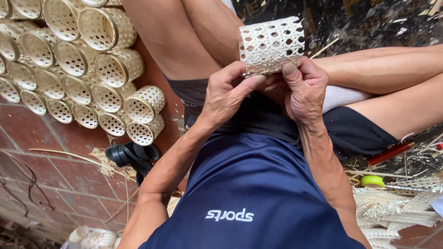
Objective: The person sits on the floor and bends thin bamboo strips into rings, gluing the ends together with a glue bottle and clamping them with a small clip. They wrap the joined ring with tape around a gray PVC pipe form, then fit the finished rim onto a woven bamboo basket body and press it into place.
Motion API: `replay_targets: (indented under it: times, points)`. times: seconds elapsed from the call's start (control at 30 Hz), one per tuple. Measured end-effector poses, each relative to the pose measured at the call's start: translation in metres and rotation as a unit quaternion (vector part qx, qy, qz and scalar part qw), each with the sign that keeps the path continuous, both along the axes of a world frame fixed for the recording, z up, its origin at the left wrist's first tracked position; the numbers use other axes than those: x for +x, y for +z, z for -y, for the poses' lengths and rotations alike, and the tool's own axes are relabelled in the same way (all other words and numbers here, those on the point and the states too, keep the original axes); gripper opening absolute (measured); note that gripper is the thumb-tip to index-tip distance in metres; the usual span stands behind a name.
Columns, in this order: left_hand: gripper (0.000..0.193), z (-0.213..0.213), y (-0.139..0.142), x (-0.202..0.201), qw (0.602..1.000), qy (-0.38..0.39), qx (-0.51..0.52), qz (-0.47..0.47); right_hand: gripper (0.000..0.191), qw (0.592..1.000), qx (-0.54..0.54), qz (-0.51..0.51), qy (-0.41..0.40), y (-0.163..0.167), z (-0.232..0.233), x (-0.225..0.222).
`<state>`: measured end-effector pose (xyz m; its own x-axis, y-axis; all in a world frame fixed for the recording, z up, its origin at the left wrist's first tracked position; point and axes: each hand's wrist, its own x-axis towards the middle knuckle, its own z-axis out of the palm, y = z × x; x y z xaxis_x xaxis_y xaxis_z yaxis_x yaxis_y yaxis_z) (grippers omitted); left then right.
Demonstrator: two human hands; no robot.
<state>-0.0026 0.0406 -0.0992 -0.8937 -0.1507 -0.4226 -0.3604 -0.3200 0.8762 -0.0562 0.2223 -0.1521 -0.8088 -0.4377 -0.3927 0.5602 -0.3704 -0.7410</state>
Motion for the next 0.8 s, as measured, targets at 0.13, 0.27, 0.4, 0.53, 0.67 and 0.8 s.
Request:
replay_targets:
  times: [0.13,0.27,0.4,0.53,0.67,0.8]
  points:
    - [0.017,-0.012,-0.005,0.006,0.998,0.017,-0.062,0.008,0.027,0.999,-0.007,0.000,-0.039,-0.007,-0.001,0.016]
    - [0.012,-0.015,-0.008,0.005,0.991,0.011,-0.120,-0.065,0.027,0.998,-0.027,-0.018,-0.054,-0.004,0.000,0.020]
    - [0.016,-0.014,-0.006,0.000,0.994,0.032,-0.087,-0.065,0.034,0.997,-0.026,-0.052,-0.046,-0.002,0.002,0.009]
    - [0.019,-0.014,-0.013,-0.003,0.995,0.080,0.022,-0.051,0.034,0.998,0.002,-0.067,-0.006,-0.002,0.005,0.001]
    - [0.017,-0.019,-0.026,-0.002,0.991,0.107,0.053,-0.062,0.027,0.996,-0.020,-0.052,-0.073,-0.002,0.011,0.002]
    - [0.017,-0.024,-0.031,-0.003,0.994,0.097,0.043,-0.038,0.024,0.991,-0.046,-0.040,-0.121,-0.001,0.014,0.003]
